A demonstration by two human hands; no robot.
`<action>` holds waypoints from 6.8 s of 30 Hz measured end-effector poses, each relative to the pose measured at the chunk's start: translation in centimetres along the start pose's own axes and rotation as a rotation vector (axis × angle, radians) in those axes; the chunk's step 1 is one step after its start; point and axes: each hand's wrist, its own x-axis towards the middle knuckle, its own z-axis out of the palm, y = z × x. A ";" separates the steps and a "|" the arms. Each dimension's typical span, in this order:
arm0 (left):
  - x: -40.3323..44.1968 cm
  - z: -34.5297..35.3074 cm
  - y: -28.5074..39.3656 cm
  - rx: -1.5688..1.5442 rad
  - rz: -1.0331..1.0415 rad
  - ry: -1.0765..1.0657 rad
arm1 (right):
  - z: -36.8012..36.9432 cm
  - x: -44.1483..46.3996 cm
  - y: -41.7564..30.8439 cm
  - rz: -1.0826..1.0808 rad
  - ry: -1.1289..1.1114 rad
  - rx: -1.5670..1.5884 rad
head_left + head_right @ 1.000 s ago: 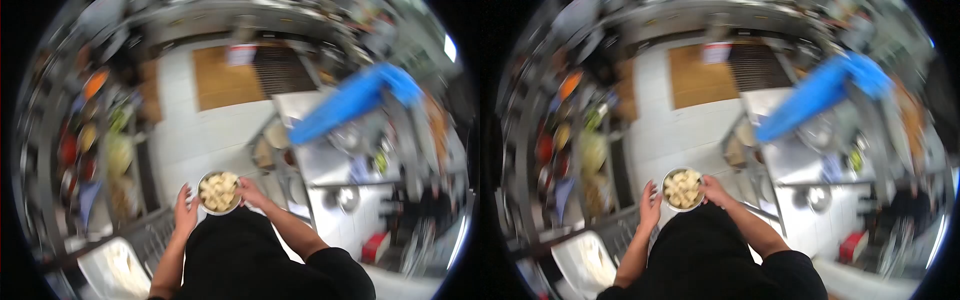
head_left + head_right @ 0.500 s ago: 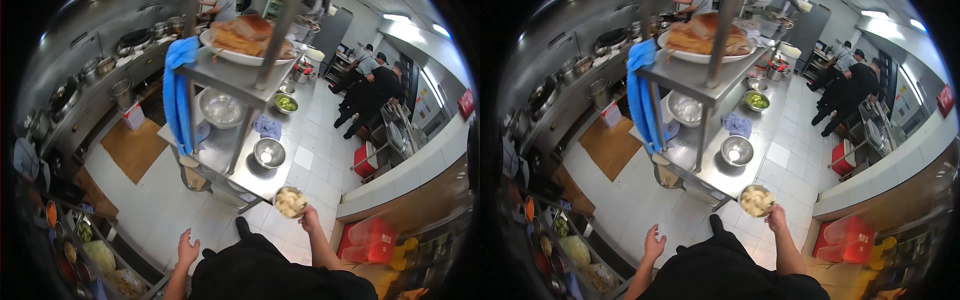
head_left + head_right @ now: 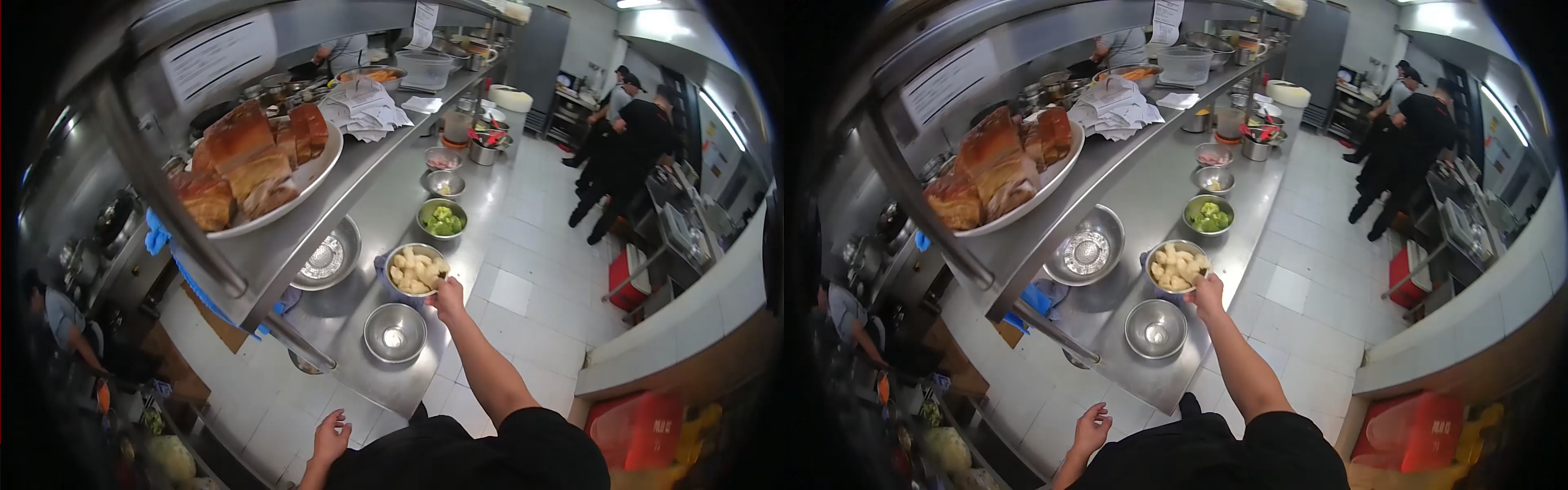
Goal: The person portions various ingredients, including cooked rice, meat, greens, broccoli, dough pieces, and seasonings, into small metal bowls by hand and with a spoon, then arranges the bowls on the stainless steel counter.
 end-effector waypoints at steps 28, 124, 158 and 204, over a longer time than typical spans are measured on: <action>-0.8 -2.7 20.7 0.228 0.029 0.050 | 2.7 5.8 3.1 -0.622 -0.297 -1.037; -28.2 -62.1 -32.4 -0.392 -0.845 1.576 | 102.5 -73.3 68.4 -1.937 -2.343 -1.026; -22.3 -75.3 -25.5 -0.466 -0.695 1.268 | 106.5 -74.4 30.6 -1.286 -2.241 -0.200; -24.8 -88.5 -18.5 -0.326 -0.480 1.259 | 119.3 -77.0 32.4 -0.215 -2.374 -0.838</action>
